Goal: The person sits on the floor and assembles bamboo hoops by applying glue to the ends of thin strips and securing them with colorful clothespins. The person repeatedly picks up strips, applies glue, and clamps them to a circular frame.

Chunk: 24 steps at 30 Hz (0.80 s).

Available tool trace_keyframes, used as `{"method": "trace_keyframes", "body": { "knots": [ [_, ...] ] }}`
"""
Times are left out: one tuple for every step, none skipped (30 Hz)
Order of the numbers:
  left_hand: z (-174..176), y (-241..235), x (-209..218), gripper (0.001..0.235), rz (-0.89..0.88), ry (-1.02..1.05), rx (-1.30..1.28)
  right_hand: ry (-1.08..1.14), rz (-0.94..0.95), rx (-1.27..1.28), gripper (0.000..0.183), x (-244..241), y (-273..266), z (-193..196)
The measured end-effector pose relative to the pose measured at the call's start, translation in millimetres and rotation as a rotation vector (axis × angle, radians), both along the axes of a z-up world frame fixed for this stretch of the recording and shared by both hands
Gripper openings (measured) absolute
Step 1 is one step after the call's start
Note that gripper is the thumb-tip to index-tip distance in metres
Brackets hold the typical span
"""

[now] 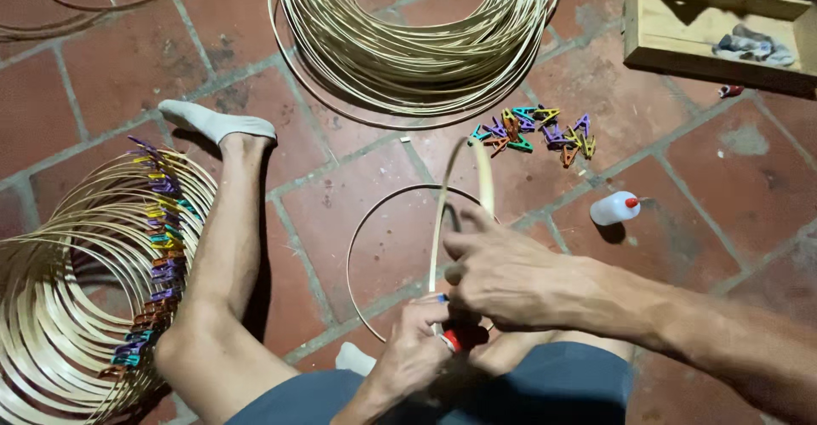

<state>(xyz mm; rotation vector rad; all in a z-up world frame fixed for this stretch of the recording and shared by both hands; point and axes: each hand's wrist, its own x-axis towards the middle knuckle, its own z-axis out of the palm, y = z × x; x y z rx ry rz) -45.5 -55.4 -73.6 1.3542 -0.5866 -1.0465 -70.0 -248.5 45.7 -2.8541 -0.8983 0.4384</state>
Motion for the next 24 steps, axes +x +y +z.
{"method": "trace_keyframes", "body": {
  "knots": [
    [-3,-2,0,0.013,0.041,0.073,0.098,-0.23,-0.042,0.07,0.017,-6,-9,-10],
    [-6,-4,1,0.013,0.077,0.132,0.059,-0.464,-0.087,0.137,0.018,-16,-19,-23],
    [-7,-4,2,0.012,0.112,0.191,0.019,-0.697,-0.136,0.202,0.019,-30,-30,-40],
    [-7,-6,4,0.012,0.149,0.25,-0.021,-0.815,-0.267,0.29,0.019,-49,-48,-57],
    [-6,-7,7,0.014,0.19,0.231,0.001,-0.934,-0.452,0.4,0.019,-70,-69,-78],
    [-5,-7,8,0.016,0.231,0.212,0.024,-1.046,-0.697,0.495,0.019,-93,-92,-103],
    [-2,-8,9,0.018,0.271,0.193,0.048,-1.119,-1.019,0.555,0.018,-111,-115,-134],
    [1,-7,10,0.019,0.282,0.204,0.036,-1.125,-1.328,0.569,0.018,-126,-139,-167],
    [5,-7,12,0.021,0.294,0.214,0.023,-1.078,-1.589,0.576,0.018,-141,-163,-200],
    [9,-9,14,0.023,0.304,0.222,0.008,-0.998,-1.717,0.585,0.018,-154,-183,-233],
    [12,-11,16,0.025,0.309,0.185,0.03,-0.941,-1.697,0.622,0.036,-167,-202,-262],
    [15,-13,17,0.028,0.319,0.151,0.053,-0.878,-1.672,0.658,0.054,-177,-217,-287],
    [17,-14,17,0.031,0.33,0.118,0.075,-0.816,-1.646,0.693,0.073,-183,-229,-308],
    [20,-16,18,0.032,0.341,0.145,0.083,-0.812,-1.586,0.66,0.077,-185,-237,-327],
    [22,-18,17,0.033,0.352,0.172,0.09,-0.808,-1.527,0.629,0.08,-182,-242,-342],
    [24,-20,17,0.034,0.362,0.198,0.093,-0.809,-1.466,0.597,0.084,-179,-248,-352],
    [26,-21,18,0.033,0.359,0.207,0.071,-0.713,-1.579,0.705,0.078,-174,-250,-355],
    [28,-21,17,0.033,0.354,0.217,0.05,-0.606,-1.689,0.811,0.071,-170,-251,-356],
    [31,-21,16,0.032,0.349,0.228,0.03,-0.491,-1.795,0.915,0.065,-167,-252,-355],
    [33,-20,16,0.032,0.359,0.219,0.027,-0.517,-1.744,0.907,0.064,-159,-254,-354],
    [34,-19,16,0.032,0.368,0.211,0.025,-0.542,-1.692,0.899,0.063,-150,-254,-348],
    [35,-16,13,0.032,0.375,0.212,0.03,-0.557,-1.649,0.886,0.062,-147,-248,-340],
    [35,-13,12,0.033,0.374,0.224,0.029,-0.552,-1.588,0.908,0.062,-144,-241,-329],
    [34,-12,10,0.033,0.37,0.234,0.025,-0.551,-1.527,0.93,0.062,-141,-233,-317]
  ]
}}
